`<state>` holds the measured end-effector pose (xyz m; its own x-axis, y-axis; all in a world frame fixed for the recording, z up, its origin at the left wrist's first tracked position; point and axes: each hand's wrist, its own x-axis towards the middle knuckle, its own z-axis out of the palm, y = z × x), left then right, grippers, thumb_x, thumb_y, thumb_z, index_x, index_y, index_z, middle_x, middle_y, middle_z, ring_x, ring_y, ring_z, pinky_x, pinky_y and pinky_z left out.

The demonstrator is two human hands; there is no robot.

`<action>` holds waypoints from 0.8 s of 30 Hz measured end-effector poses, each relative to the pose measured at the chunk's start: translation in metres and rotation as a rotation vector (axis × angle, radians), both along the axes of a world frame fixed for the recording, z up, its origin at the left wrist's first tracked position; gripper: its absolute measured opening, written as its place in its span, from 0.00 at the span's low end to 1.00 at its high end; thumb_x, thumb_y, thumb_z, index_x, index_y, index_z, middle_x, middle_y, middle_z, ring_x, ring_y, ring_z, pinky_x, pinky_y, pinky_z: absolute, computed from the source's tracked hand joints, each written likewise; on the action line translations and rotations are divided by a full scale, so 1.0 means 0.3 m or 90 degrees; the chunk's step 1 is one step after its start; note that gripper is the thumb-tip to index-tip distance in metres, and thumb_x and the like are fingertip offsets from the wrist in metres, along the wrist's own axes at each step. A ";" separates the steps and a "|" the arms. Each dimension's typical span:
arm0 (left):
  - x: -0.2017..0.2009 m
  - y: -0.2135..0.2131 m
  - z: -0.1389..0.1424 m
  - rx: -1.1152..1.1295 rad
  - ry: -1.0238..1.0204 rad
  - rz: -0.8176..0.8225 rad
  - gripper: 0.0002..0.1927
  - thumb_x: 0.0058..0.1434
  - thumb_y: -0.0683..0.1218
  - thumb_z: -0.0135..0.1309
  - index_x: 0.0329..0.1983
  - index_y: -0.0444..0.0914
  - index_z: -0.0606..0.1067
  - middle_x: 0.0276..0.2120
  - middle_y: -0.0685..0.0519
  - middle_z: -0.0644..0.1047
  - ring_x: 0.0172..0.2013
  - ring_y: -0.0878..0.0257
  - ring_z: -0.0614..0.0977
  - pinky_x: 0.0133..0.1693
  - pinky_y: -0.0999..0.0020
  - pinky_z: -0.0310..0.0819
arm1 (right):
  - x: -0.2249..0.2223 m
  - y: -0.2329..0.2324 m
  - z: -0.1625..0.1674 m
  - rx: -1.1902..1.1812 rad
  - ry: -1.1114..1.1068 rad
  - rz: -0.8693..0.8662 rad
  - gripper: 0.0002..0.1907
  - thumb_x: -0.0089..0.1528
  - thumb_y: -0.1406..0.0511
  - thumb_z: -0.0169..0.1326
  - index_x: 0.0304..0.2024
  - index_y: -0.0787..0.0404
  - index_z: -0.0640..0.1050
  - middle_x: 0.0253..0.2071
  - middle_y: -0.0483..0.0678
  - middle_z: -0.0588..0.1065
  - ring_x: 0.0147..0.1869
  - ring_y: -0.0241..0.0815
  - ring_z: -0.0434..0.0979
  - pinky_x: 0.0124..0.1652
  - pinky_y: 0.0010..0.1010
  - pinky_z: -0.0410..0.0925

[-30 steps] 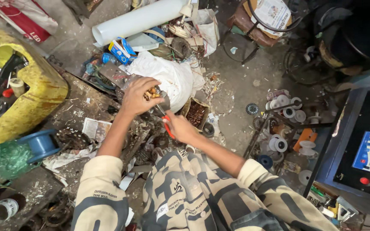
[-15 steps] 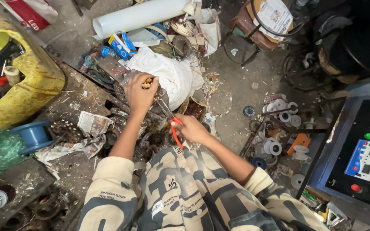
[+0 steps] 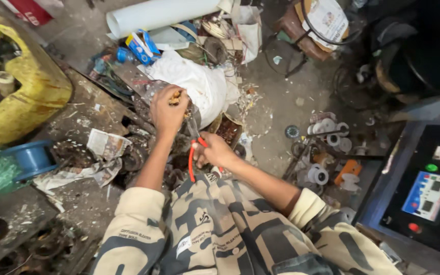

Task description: The person uses pliers to cut a small metal component held in a bench vise. They repeatedly reposition the component and cut it into smaller pieces, dropping the cuttings into a container below.

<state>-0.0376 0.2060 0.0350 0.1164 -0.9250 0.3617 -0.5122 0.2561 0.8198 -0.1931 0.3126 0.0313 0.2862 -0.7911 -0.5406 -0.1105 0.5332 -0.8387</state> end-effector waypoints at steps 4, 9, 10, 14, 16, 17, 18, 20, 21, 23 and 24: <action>0.002 -0.002 0.011 0.008 -0.007 -0.003 0.08 0.60 0.45 0.64 0.39 0.37 0.82 0.44 0.50 0.83 0.46 0.50 0.81 0.50 0.58 0.73 | -0.002 -0.019 -0.050 0.052 -0.002 -0.020 0.17 0.70 0.63 0.50 0.58 0.65 0.70 0.40 0.49 0.76 0.41 0.41 0.78 0.42 0.38 0.75; 0.002 -0.014 0.023 -0.003 0.023 0.002 0.06 0.59 0.44 0.63 0.37 0.39 0.82 0.42 0.51 0.83 0.45 0.52 0.82 0.50 0.60 0.75 | 0.007 -0.027 -0.027 0.084 -0.145 -0.063 0.26 0.69 0.65 0.48 0.69 0.58 0.62 0.57 0.43 0.74 0.64 0.40 0.73 0.60 0.44 0.72; 0.002 -0.017 0.026 -0.005 0.024 0.009 0.05 0.58 0.44 0.63 0.37 0.39 0.82 0.41 0.52 0.83 0.45 0.52 0.82 0.50 0.60 0.75 | 0.019 -0.027 -0.014 0.069 -0.140 -0.050 0.25 0.69 0.65 0.47 0.69 0.59 0.62 0.58 0.44 0.75 0.64 0.40 0.74 0.60 0.44 0.72; 0.003 -0.026 0.031 -0.002 0.038 0.006 0.05 0.59 0.44 0.63 0.37 0.39 0.82 0.42 0.52 0.83 0.46 0.53 0.82 0.50 0.60 0.75 | 0.041 -0.033 0.036 0.103 -0.111 -0.059 0.23 0.71 0.64 0.43 0.67 0.57 0.56 0.55 0.52 0.77 0.58 0.44 0.79 0.56 0.45 0.73; 0.004 -0.030 0.029 0.014 0.035 0.008 0.05 0.59 0.44 0.63 0.37 0.40 0.83 0.42 0.52 0.83 0.45 0.53 0.82 0.50 0.60 0.75 | 0.053 -0.043 0.041 0.124 -0.088 -0.061 0.21 0.71 0.63 0.42 0.66 0.57 0.56 0.47 0.55 0.76 0.49 0.47 0.81 0.49 0.45 0.75; 0.004 -0.031 0.027 0.025 0.035 0.011 0.05 0.58 0.44 0.63 0.37 0.40 0.83 0.41 0.52 0.83 0.45 0.53 0.82 0.50 0.60 0.75 | 0.060 -0.045 0.037 0.120 -0.074 -0.048 0.20 0.71 0.63 0.41 0.65 0.59 0.58 0.43 0.56 0.76 0.44 0.48 0.81 0.45 0.46 0.77; 0.005 -0.035 0.024 0.023 0.040 0.014 0.05 0.59 0.45 0.62 0.37 0.40 0.83 0.41 0.52 0.83 0.45 0.53 0.82 0.50 0.60 0.75 | 0.065 -0.050 0.029 0.113 -0.059 -0.033 0.19 0.72 0.62 0.41 0.64 0.61 0.60 0.38 0.56 0.75 0.39 0.48 0.80 0.40 0.46 0.78; 0.006 -0.039 0.016 0.024 0.051 0.018 0.06 0.60 0.45 0.62 0.38 0.40 0.83 0.42 0.52 0.83 0.46 0.52 0.82 0.50 0.60 0.74 | 0.089 -0.047 0.004 -0.090 0.269 0.066 0.19 0.73 0.62 0.41 0.63 0.65 0.59 0.32 0.61 0.77 0.32 0.55 0.79 0.33 0.48 0.73; 0.006 -0.041 0.012 0.028 0.056 0.016 0.06 0.60 0.45 0.61 0.38 0.40 0.83 0.42 0.52 0.83 0.46 0.51 0.82 0.50 0.60 0.74 | 0.092 -0.045 -0.007 -0.192 0.434 0.114 0.20 0.74 0.62 0.41 0.63 0.67 0.58 0.29 0.63 0.78 0.28 0.58 0.78 0.30 0.49 0.70; 0.003 -0.044 0.007 0.022 0.065 0.004 0.06 0.62 0.44 0.58 0.39 0.40 0.83 0.44 0.51 0.83 0.47 0.50 0.81 0.51 0.59 0.74 | 0.087 -0.037 -0.024 -0.410 0.479 0.077 0.18 0.73 0.63 0.44 0.59 0.68 0.59 0.31 0.66 0.75 0.30 0.64 0.76 0.29 0.52 0.68; -0.001 -0.047 0.007 0.063 0.073 0.017 0.07 0.62 0.46 0.58 0.40 0.40 0.83 0.43 0.51 0.83 0.46 0.52 0.82 0.50 0.59 0.74 | 0.077 -0.049 -0.029 -0.533 0.497 0.063 0.17 0.73 0.64 0.45 0.57 0.68 0.60 0.32 0.68 0.74 0.32 0.67 0.75 0.28 0.53 0.66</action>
<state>-0.0378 0.1919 0.0370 0.1773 -0.9515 0.2515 -0.4196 0.1581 0.8938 -0.1701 0.2979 0.0226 0.1862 -0.9786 0.0872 -0.7666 -0.2002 -0.6102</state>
